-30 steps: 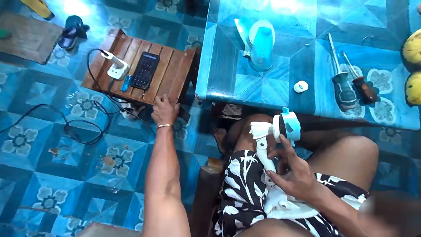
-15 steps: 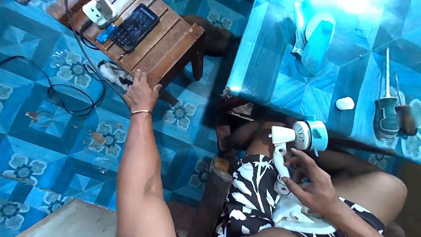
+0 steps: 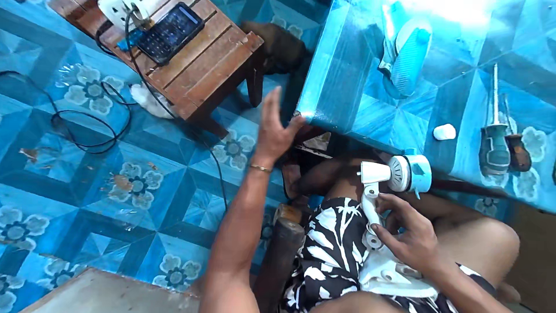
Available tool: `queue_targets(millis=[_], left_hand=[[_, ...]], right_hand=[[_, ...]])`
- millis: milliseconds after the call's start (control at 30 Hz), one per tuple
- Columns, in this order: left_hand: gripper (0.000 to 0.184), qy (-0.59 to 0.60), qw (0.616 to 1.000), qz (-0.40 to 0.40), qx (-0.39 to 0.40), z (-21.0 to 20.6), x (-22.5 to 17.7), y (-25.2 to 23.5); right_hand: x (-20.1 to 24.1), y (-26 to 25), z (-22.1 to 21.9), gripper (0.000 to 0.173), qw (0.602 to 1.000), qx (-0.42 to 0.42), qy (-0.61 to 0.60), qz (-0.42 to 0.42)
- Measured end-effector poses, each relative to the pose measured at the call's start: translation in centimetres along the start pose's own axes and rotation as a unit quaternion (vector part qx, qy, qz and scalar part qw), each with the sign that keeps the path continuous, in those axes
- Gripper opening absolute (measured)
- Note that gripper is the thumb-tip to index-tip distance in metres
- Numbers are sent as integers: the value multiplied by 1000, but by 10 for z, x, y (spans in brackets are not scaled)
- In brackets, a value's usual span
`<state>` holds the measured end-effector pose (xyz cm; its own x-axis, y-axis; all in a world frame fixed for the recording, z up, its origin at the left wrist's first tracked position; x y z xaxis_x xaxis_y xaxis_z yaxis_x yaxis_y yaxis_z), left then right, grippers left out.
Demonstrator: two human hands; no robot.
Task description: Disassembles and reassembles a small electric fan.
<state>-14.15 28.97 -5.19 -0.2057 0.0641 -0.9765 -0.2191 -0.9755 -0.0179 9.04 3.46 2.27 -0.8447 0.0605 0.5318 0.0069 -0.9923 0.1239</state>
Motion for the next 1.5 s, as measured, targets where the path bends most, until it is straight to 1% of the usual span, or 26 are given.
queue_targets(millis=[33,67,100,167,267,333,367,400,467,533,567,633,667,800,900,1033,1100,1167,1233,1300,1400,1500], left_hand=[[98,46,998,-16,32,-24,-12,0],[106,75,996,-24,41,-39,-20,-2],[108,88,995,-30,34,-43,-23,-6],[104,88,995,-27,25,-44,-24,-9],[95,92,996,-1,13,-43,-20,-11],[83,106,994,7,10,-44,-19,-12],[80,112,993,9,19,-43,-19,-12],[81,110,993,15,42,-43,-18,-9],[95,72,994,25,81,-41,-17,-2],[112,26,995,27,91,-43,-20,6],[114,8,996,27,79,-44,-20,5],[109,-9,999,15,46,-44,-15,-1],[107,-16,999,8,41,-46,-13,-6],[102,-46,998,-9,51,-49,-14,-39],[101,-96,993,10,71,-50,-22,-92],[93,-213,974,7,74,-56,-42,-163],[88,-252,965,5,69,-59,-47,-192],[88,-280,957,12,75,-60,-48,-214],[89,-304,949,16,82,-58,-48,-228],[89,-323,942,3,91,-59,-51,-234],[87,-328,939,-1,100,-59,-54,-229],[91,-308,945,-10,106,-59,-48,-226]], right_hand=[[-1,2,2,58,1000,-2,5,-3],[-3,3,4,57,1000,-5,9,-5],[-5,4,5,57,1000,-10,8,-5],[-8,5,6,58,1000,-21,-5,-5],[-11,3,3,59,999,-27,-25,13],[-14,2,2,59,999,-25,-35,18],[-15,3,2,58,999,-28,-37,18],[-16,4,2,59,999,-31,-39,18],[-20,8,2,59,998,-35,-41,12],[-23,8,4,59,999,-34,-39,7],[-24,6,4,59,999,-34,-37,7],[-23,4,1,57,999,-31,-37,12],[-23,3,2,56,999,-29,-36,12],[-20,2,-2,54,999,-4,-36,11],[-19,0,-2,54,999,-6,-37,12],[-25,3,2,52,999,-13,-37,-4],[-28,5,4,51,999,-18,-37,-19],[-30,6,5,50,999,-23,-39,-25],[-31,8,3,49,998,-25,-47,-27],[-31,6,2,49,998,-22,-52,-24],[-26,0,0,49,999,-5,-48,-12],[-25,-3,1,48,999,-2,-48,-1]])
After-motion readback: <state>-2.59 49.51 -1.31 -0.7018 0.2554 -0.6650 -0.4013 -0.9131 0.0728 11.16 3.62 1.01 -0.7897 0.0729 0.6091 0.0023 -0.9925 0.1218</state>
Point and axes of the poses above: each hand's wrist, its own y-axis away from the middle knuckle, its own z-axis out of the back of the hand, x = y × z, the point moved 10 cm from there along -y, towards the middle knuckle, and after that the axes turned 9 degrees about y, right-handed, at the moved point
